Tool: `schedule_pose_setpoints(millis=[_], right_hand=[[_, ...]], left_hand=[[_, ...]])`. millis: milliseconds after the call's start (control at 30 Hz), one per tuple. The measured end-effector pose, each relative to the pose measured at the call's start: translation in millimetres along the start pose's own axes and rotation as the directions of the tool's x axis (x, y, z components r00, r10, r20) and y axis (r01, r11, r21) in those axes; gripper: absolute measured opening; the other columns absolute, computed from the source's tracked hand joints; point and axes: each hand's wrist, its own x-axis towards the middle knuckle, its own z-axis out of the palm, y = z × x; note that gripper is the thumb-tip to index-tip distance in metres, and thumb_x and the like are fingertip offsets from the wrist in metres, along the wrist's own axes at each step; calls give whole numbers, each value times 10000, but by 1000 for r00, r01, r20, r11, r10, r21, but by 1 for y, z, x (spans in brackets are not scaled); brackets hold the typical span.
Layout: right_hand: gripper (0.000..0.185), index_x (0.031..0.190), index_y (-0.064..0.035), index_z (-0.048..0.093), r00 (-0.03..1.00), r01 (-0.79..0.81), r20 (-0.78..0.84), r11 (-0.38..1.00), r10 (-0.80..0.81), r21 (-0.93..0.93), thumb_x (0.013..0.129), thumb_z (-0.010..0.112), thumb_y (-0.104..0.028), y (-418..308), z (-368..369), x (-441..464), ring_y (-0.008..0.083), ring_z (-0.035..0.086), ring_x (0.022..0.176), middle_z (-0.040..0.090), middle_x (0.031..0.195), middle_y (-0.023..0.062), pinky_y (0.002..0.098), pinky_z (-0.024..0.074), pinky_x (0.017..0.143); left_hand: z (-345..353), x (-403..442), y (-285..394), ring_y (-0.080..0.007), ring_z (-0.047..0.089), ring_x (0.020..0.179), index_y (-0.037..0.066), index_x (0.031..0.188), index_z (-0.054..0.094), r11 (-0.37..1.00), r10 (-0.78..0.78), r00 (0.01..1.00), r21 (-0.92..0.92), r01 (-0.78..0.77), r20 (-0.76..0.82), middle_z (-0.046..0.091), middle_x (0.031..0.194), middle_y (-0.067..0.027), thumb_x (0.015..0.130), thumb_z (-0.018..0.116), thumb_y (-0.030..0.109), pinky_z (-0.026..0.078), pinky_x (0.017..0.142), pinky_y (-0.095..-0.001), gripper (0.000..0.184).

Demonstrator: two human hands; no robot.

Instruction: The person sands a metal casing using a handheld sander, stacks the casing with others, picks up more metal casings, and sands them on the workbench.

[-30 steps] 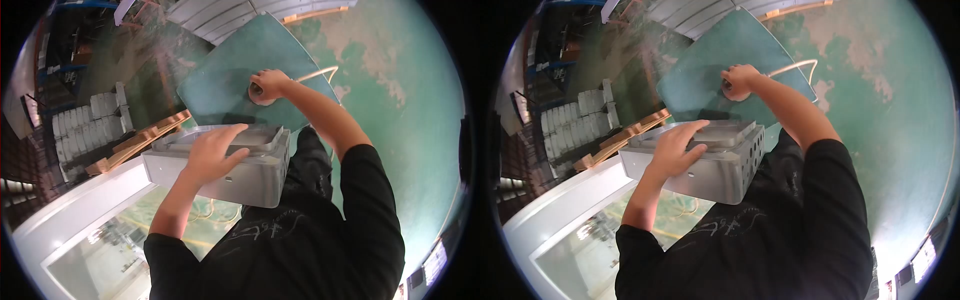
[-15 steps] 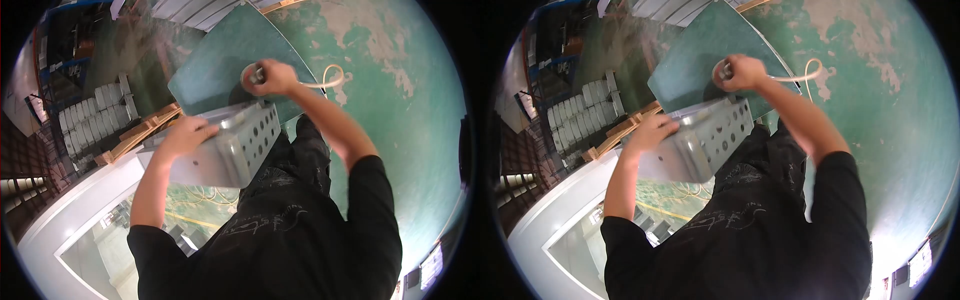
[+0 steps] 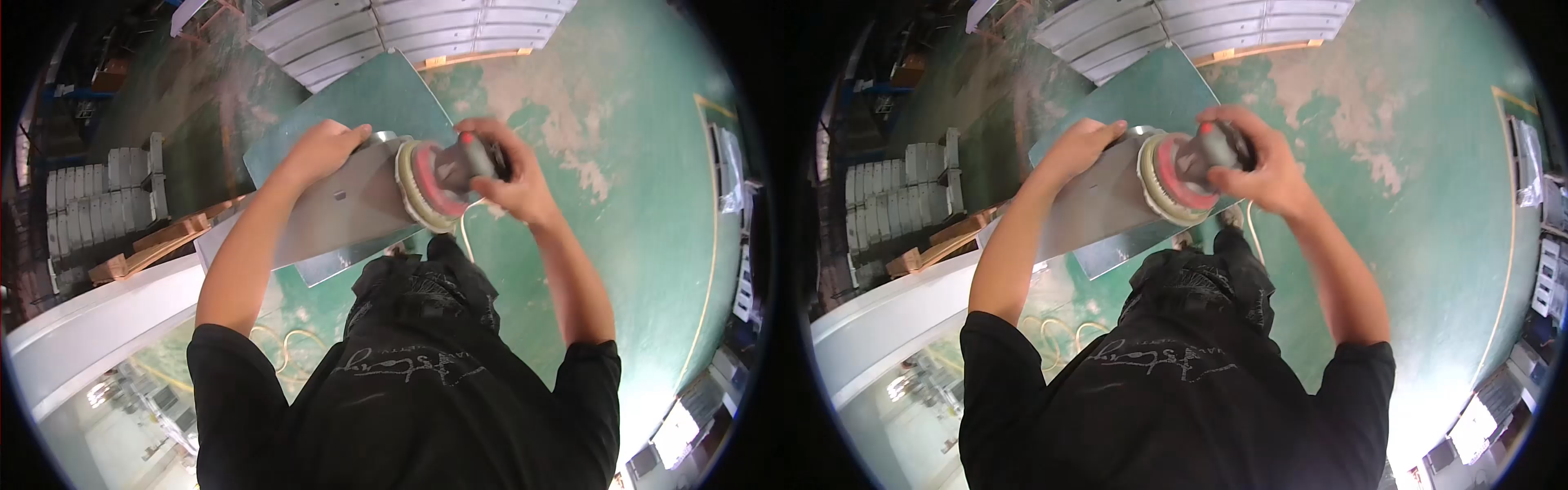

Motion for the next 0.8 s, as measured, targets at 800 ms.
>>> schedule_pose_setpoints(millis=[800], right_hand=[[356,1063,-152,588,985,-144,-153,111,-79,-983,794,706,-354,-85,126,-13,398,673,848,610,1032,162,498,549,690]], left_hand=[[13,17,-3,-450,655,1028,18,1362,407,771,267,887,-470,-431,-376,686,1058,-261,972,395,645,488,893,-498,738]])
